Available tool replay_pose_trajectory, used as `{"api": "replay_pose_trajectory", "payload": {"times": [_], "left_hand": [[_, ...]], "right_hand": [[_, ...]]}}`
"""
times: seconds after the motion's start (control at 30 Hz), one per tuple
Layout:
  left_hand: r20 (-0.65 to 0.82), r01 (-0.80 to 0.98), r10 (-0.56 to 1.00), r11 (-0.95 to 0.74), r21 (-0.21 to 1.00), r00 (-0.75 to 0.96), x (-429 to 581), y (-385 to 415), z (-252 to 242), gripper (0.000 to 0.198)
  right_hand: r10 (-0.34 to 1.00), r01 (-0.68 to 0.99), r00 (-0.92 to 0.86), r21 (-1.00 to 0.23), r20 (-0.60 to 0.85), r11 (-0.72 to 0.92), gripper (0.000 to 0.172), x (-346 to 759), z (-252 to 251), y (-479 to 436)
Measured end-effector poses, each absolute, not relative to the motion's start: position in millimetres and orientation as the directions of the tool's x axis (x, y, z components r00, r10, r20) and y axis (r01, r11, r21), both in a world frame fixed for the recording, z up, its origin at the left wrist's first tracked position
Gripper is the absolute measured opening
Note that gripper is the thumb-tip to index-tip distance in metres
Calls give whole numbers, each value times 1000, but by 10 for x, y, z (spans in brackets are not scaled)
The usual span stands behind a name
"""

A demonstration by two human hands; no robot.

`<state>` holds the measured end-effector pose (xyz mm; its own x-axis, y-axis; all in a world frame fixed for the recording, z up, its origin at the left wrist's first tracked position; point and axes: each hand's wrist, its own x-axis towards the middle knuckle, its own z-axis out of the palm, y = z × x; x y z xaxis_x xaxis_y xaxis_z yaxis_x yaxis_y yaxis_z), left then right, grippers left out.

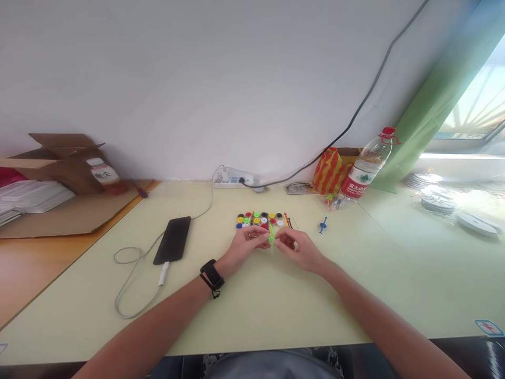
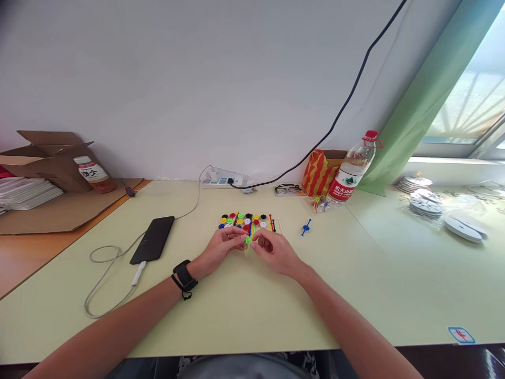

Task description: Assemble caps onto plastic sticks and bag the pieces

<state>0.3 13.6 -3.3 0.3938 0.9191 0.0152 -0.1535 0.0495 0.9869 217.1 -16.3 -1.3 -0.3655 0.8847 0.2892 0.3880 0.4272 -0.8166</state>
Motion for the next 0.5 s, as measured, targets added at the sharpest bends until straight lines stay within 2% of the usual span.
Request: {"api": "replay_pose_trajectory", "payload": {"times": [0.23, 0.33, 0.5], "left_hand": [[17, -156, 919, 48, 987, 394, -4, 146, -53, 30], [18, -165, 924, 49, 985, 382, 2, 141, -42, 30], [12, -166, 928, 54, 985, 372, 13, 126, -22, 31]], "right_hand": [[874, 444, -379, -769, 304, 460, 14, 2173, -43, -169], [869, 456, -359, -748, 341, 482, 17, 2192, -52, -169], [875, 398, -281, -782, 394, 480, 61, 2197, -63, -181]]}}
